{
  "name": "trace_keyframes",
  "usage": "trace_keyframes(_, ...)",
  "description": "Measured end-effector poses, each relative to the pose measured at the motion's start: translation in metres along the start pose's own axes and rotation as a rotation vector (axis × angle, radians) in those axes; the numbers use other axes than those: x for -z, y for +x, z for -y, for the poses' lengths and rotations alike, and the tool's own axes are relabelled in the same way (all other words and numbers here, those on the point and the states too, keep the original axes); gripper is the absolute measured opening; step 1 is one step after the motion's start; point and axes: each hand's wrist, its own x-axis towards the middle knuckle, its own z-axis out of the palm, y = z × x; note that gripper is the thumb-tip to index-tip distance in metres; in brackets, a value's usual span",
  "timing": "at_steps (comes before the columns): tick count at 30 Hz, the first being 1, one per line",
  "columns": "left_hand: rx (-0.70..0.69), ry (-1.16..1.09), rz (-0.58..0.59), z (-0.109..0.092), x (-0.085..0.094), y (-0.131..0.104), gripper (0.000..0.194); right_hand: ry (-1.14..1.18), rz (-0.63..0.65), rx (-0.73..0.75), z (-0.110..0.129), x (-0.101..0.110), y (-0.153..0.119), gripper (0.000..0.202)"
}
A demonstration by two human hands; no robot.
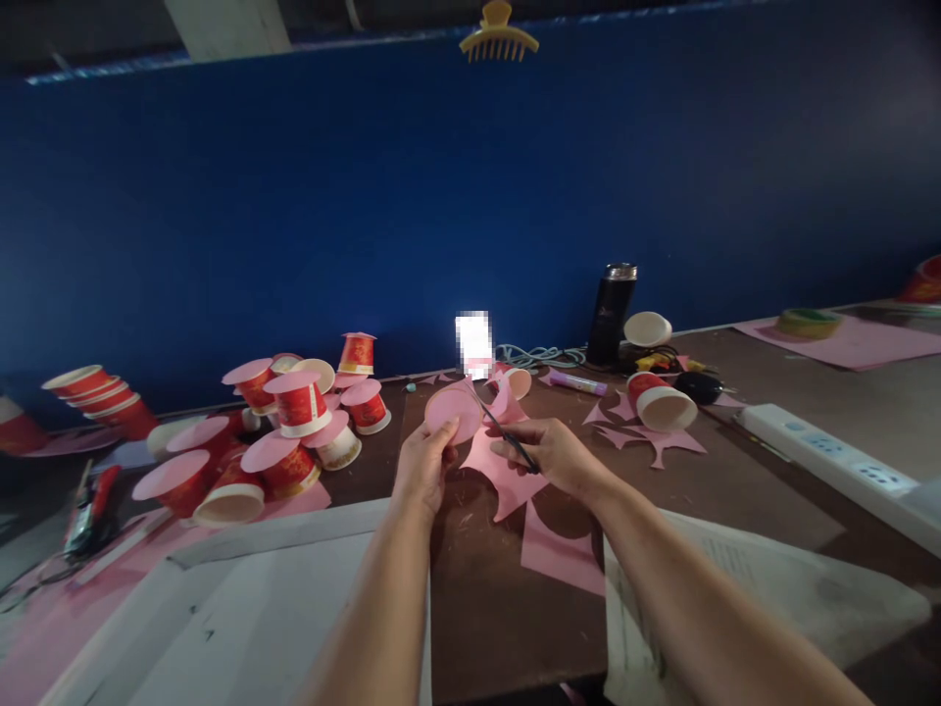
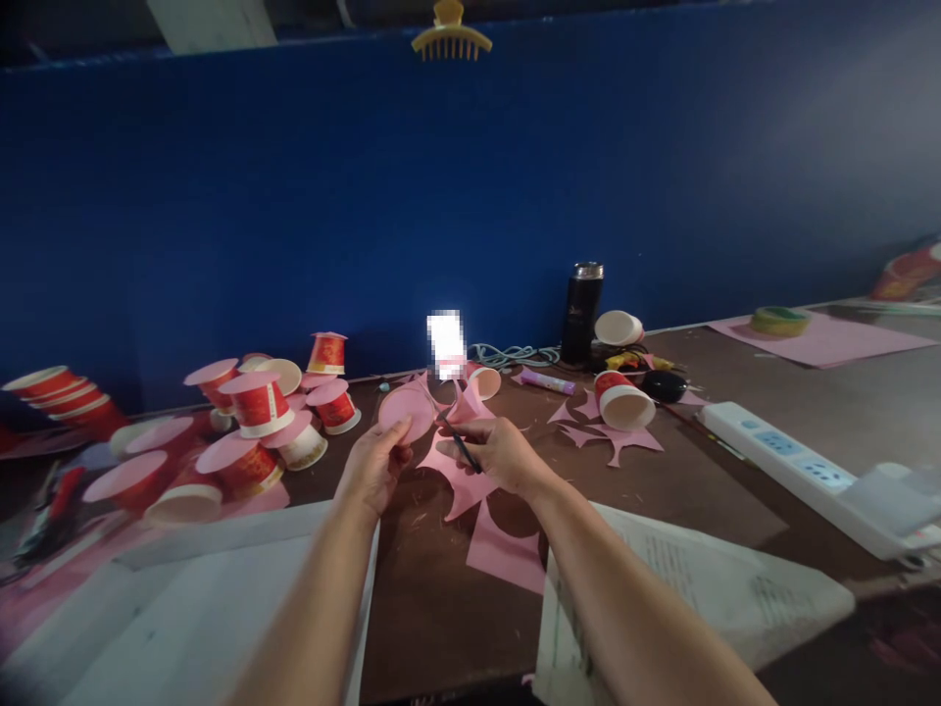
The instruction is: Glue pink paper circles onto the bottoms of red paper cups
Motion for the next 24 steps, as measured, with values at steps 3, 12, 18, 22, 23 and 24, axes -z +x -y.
trace_keyframes(3,0.022,-0.018,-0.013,-0.0006,0.0002,-0.0001,0.039,-0.013,0.005,0.007,-0.0015,0.001,0.0001,0.054)
trace_keyframes(12,0.024,-0.057,-0.086,-0.0007,-0.0009,0.0014,0.042,-0.02,0.008,-0.017,-0.0006,-0.0003,0.0006,0.059)
trace_keyframes(18,0.037,-0.164,-0.152,-0.0013,-0.0024,0.0034,0.044,-0.019,0.028,-0.033,0.0016,-0.004,-0.0014,0.06)
trace_keyframes(22,0.073,-0.245,-0.109,-0.0023,-0.0051,0.0027,0.044,-0.029,0.029,-0.038,0.0032,-0.0073,-0.0026,0.058)
trace_keyframes(23,0.07,-0.24,-0.102,-0.0023,-0.0053,0.0024,0.045,-0.032,0.029,-0.038,0.0036,-0.008,-0.0027,0.058)
trace_keyframes(24,0.063,-0.223,-0.103,-0.0023,-0.0054,0.002,0.045,-0.032,0.031,-0.039,0.004,-0.0086,-0.0028,0.058)
